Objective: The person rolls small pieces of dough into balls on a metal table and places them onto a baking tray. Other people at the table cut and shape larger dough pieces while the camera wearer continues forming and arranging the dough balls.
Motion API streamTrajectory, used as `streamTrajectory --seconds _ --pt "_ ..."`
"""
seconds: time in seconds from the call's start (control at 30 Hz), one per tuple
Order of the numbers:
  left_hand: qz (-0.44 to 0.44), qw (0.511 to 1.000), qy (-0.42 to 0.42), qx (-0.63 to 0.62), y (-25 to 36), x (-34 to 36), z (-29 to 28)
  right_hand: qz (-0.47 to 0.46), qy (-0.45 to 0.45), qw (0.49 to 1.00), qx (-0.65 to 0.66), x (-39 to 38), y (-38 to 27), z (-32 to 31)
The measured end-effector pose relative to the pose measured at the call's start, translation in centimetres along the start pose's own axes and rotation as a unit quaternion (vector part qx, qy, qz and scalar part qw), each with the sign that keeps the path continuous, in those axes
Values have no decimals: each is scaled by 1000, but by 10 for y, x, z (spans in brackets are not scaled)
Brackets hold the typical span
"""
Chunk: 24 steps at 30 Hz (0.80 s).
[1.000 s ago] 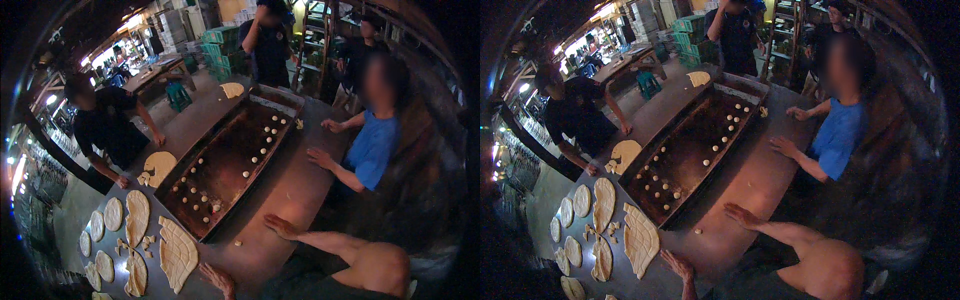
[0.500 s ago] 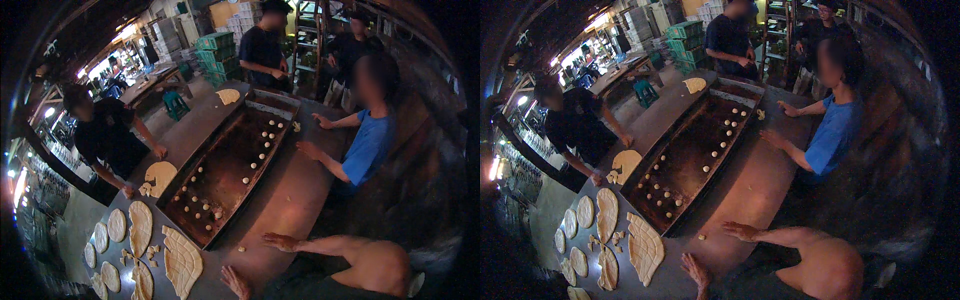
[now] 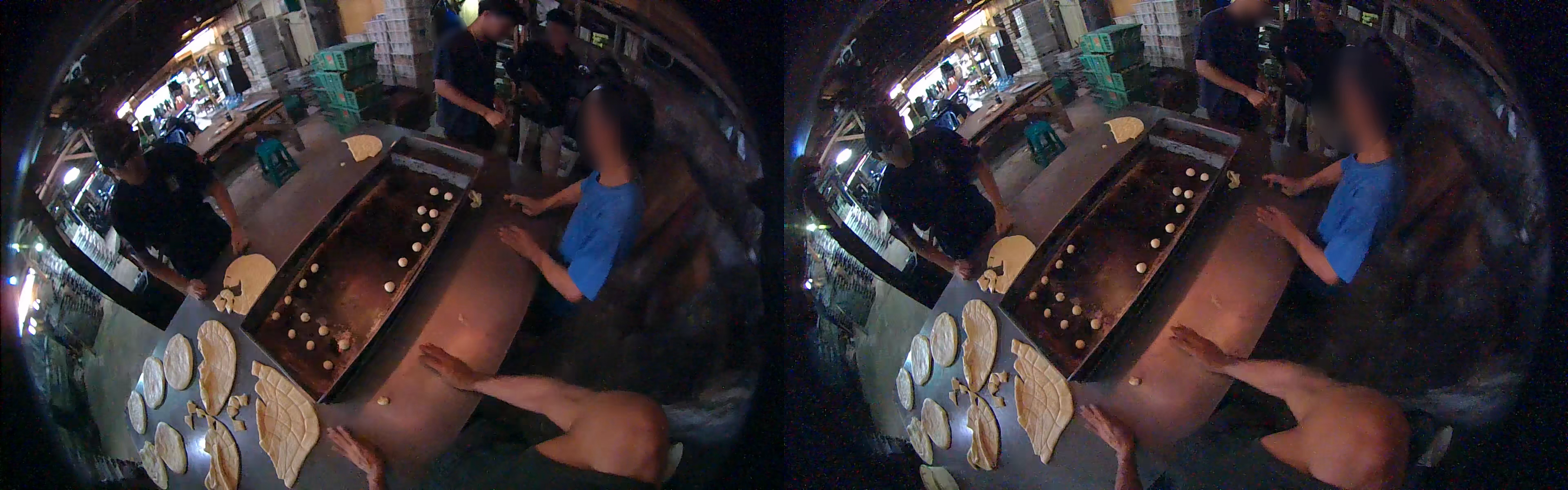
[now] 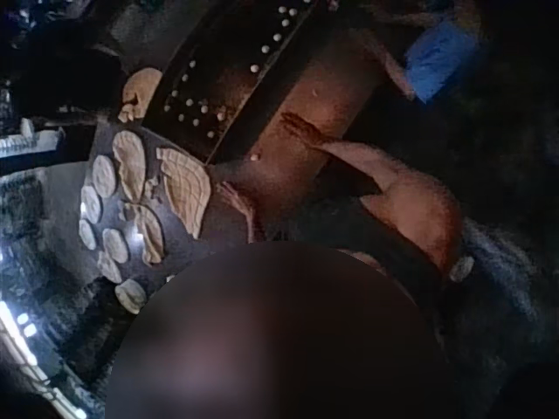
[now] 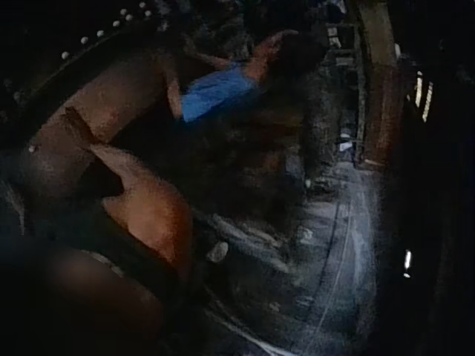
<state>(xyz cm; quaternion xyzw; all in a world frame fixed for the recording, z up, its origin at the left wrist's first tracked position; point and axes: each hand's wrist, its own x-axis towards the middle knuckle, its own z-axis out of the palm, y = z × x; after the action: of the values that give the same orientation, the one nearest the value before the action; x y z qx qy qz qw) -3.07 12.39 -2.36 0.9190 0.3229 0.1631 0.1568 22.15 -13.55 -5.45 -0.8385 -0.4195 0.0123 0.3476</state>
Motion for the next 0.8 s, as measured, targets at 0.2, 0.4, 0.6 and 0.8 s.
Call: streamTrajectory --seconds 0.2,0.4,0.6,0.8 --pt "2 999 -40 4 -2 3 2 -29 -197 963 182 1 -6 -5" --pt "97 989 -91 -64 -6 10 6 -4 -74 952 298 0 5 1" --pt "10 998 52 -17 0 14 4 -3 -23 999 47 -4 0 0" --pt "52 982 -182 -24 0 15 1 -95 -179 978 -37 -1 -1 8"
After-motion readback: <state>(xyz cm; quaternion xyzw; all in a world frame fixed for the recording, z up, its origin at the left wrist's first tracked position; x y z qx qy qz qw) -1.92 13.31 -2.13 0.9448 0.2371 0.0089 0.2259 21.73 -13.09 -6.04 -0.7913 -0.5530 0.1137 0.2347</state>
